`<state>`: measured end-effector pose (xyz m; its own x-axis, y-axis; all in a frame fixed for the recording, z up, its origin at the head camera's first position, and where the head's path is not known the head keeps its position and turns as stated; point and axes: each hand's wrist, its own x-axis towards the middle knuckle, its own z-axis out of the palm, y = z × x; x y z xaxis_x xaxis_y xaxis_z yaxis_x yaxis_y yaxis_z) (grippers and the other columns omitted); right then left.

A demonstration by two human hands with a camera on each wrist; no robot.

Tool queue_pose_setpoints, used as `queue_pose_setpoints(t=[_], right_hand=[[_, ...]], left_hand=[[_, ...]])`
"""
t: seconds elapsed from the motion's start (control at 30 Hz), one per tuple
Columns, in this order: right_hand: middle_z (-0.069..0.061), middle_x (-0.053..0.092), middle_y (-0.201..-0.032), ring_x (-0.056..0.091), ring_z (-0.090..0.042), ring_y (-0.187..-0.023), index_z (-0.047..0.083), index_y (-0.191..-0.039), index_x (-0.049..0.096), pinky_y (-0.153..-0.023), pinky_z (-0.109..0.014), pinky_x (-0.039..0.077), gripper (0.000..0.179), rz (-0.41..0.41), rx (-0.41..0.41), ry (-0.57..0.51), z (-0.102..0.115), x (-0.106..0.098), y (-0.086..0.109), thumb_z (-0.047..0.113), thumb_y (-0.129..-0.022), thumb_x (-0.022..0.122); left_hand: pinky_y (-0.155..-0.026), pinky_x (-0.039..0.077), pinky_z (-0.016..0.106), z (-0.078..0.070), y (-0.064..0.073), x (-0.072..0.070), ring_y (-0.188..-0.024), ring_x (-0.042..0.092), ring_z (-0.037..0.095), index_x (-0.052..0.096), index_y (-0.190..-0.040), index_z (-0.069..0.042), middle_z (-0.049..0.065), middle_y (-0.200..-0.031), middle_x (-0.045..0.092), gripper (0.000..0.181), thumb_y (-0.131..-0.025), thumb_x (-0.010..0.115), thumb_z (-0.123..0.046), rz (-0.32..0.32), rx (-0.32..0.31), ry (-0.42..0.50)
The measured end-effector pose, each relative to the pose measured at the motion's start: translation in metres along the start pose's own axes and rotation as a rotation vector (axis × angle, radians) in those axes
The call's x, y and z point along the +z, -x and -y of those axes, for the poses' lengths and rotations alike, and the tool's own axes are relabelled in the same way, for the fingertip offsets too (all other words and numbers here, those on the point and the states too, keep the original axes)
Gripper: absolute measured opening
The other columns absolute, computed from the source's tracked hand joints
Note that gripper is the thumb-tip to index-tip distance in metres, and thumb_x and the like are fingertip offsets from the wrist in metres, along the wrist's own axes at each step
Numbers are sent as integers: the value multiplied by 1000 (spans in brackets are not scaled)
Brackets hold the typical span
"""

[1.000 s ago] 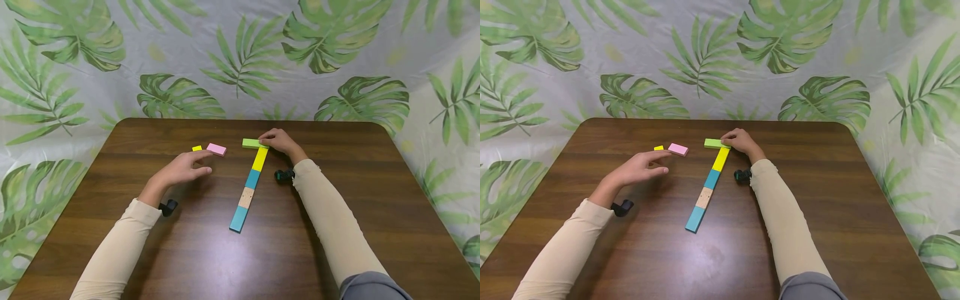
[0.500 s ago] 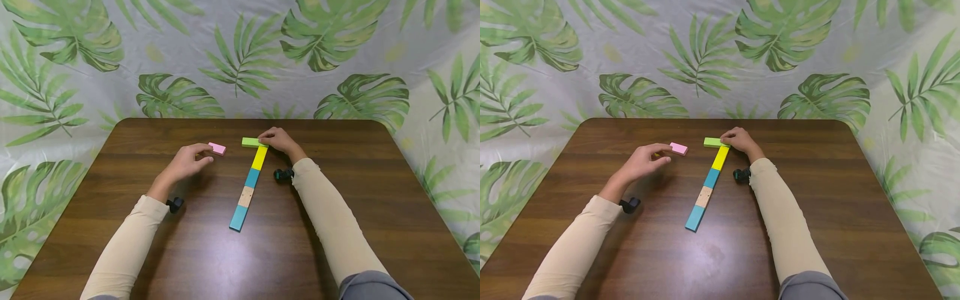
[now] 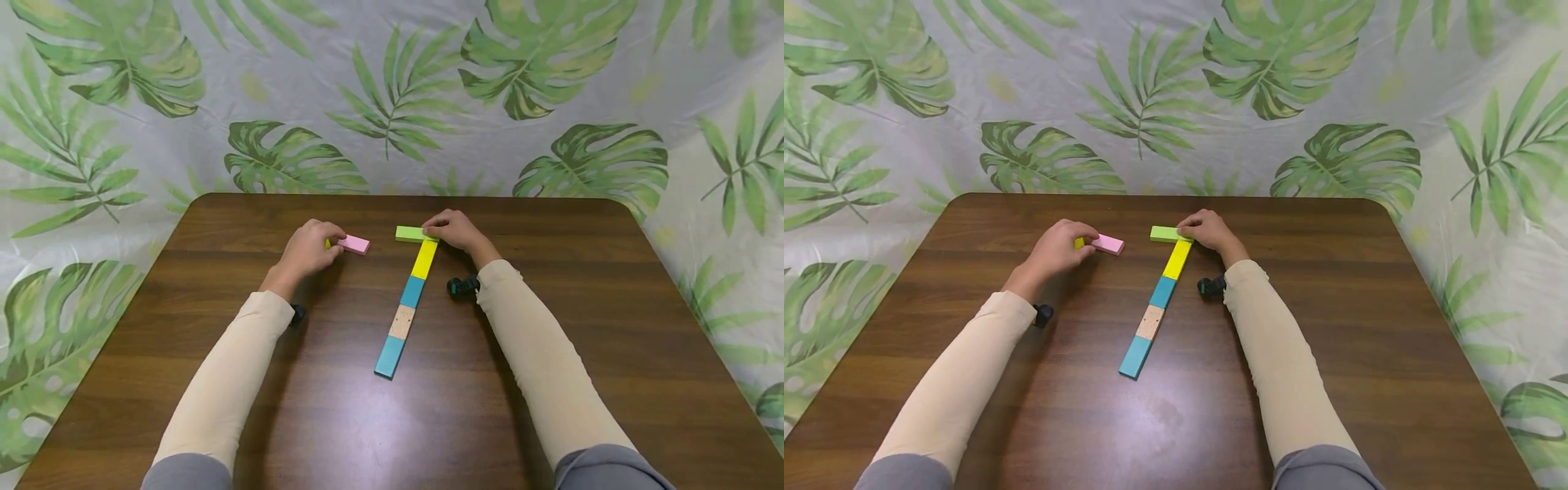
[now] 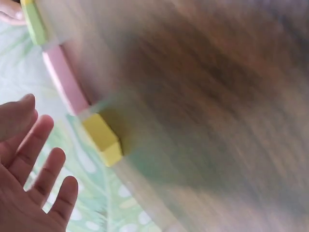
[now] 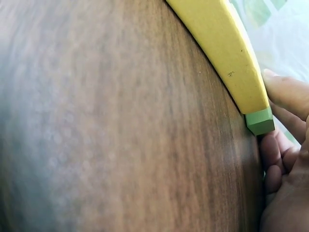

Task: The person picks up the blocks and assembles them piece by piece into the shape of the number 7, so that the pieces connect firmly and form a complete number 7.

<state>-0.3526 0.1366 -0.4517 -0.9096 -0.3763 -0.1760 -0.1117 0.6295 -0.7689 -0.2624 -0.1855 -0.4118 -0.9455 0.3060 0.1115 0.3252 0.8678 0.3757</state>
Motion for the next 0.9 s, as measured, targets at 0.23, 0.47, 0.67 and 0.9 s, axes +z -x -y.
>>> queue_pose_setpoints(t=[0.23,0.47,0.67,0.9], right_hand=[[-14,50,-140,45,-33,-127,7,-125,68,-106,-51,42,34,-10,13,28,-3,-3,1,28,-100,60],[-14,49,-142,44,-33,-131,7,-126,68,-107,-51,42,34,-6,14,32,-4,-3,0,27,-100,59],[-14,50,-141,45,-33,-129,8,-126,68,-106,-51,42,34,-7,3,34,-2,-2,-2,28,-100,59],[-14,48,-145,41,-33,-136,8,-126,68,-110,-51,40,34,11,-2,29,-1,0,-2,29,-101,58]], left_hand=[[-107,40,56,8,-17,10,-126,54,36,69,-123,-10,6,-137,64,35,-90,70,-19,57,2,-13],[-109,33,58,10,-25,13,-133,52,34,67,-128,-11,5,-143,59,38,-91,68,-21,150,-13,12],[-110,43,46,15,-31,14,-123,61,32,75,-111,-5,13,-123,70,21,-92,65,-9,142,34,101],[-105,46,45,20,-30,15,-115,61,30,73,-114,-5,15,-121,70,23,-93,63,-7,139,-36,144]])
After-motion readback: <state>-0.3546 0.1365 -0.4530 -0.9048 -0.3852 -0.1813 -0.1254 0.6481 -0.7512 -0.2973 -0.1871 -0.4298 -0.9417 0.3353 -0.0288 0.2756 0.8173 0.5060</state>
